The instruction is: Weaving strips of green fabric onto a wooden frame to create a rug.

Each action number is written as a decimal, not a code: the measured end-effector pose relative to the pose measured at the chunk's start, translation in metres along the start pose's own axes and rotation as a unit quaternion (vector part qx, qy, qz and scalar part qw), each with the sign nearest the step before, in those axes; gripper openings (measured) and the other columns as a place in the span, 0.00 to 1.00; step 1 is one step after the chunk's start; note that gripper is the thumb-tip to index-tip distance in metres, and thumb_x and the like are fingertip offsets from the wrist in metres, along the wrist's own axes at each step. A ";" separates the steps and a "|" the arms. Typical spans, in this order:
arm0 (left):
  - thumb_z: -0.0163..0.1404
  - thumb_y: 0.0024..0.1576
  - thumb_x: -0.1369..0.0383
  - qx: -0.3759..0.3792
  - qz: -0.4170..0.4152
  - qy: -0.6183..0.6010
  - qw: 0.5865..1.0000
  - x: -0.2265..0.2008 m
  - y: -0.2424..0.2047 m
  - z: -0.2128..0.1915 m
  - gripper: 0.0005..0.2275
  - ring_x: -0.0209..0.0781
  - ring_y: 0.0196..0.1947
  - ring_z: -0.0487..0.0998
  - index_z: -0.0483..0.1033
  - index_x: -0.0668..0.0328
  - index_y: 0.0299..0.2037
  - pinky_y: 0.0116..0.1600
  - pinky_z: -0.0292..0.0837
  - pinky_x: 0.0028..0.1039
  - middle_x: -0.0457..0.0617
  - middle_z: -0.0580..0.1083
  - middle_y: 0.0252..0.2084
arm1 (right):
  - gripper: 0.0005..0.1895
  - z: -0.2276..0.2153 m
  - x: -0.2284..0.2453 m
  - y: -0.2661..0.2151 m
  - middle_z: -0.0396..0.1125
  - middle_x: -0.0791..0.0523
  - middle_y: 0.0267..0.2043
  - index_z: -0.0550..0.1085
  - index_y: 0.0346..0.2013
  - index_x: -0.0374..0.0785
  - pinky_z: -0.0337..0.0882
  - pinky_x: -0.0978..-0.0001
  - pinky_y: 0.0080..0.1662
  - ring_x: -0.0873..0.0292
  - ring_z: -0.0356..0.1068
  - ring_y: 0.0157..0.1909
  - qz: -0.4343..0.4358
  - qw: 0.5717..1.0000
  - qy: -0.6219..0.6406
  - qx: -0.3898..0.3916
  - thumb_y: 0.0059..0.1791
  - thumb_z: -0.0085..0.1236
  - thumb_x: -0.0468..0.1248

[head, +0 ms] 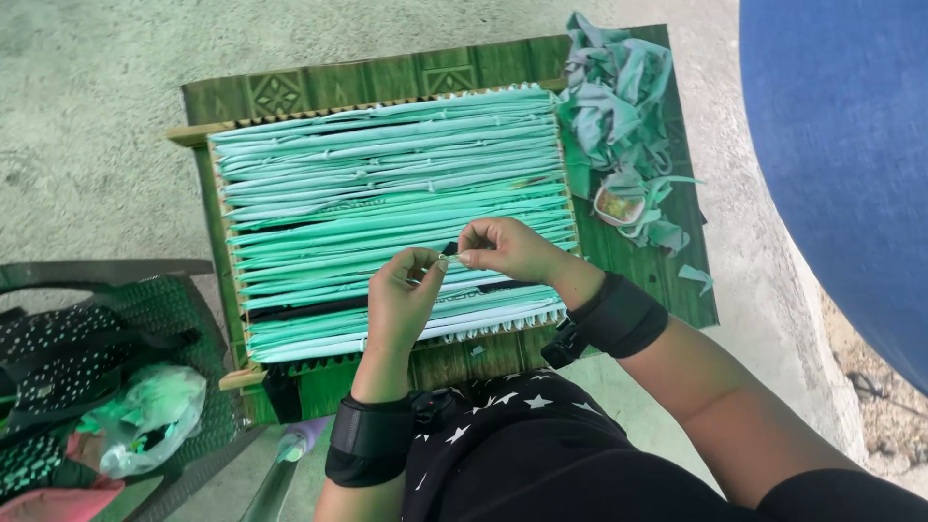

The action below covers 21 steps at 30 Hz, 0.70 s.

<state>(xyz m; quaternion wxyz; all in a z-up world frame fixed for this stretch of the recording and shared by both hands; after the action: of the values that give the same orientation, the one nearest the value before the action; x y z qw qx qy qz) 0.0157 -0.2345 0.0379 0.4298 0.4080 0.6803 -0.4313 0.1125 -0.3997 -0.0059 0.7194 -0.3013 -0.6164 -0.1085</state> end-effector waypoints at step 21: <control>0.52 0.63 0.74 -0.238 -0.017 -0.208 0.949 0.093 -0.008 -0.097 0.02 0.25 0.31 0.70 0.73 0.64 0.42 0.34 0.65 0.19 0.41 0.73 0.32 | 0.15 0.117 0.020 0.098 0.69 0.61 0.42 0.73 0.49 0.33 0.72 0.75 0.47 0.71 0.67 0.42 -0.032 0.995 0.047 0.077 0.56 0.59 0.42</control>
<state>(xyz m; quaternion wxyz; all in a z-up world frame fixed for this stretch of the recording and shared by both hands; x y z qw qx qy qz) -0.0424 -0.1285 -0.0226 0.6389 0.1831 0.6658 -0.3393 0.0723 -0.2507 -0.0090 0.7652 -0.2197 -0.5973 -0.0973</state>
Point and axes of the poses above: each hand's wrist, its own y-axis towards the middle knuckle, its own z-axis out of the palm, x = y × z, the point moved 6 cm from there along y, towards the middle knuckle
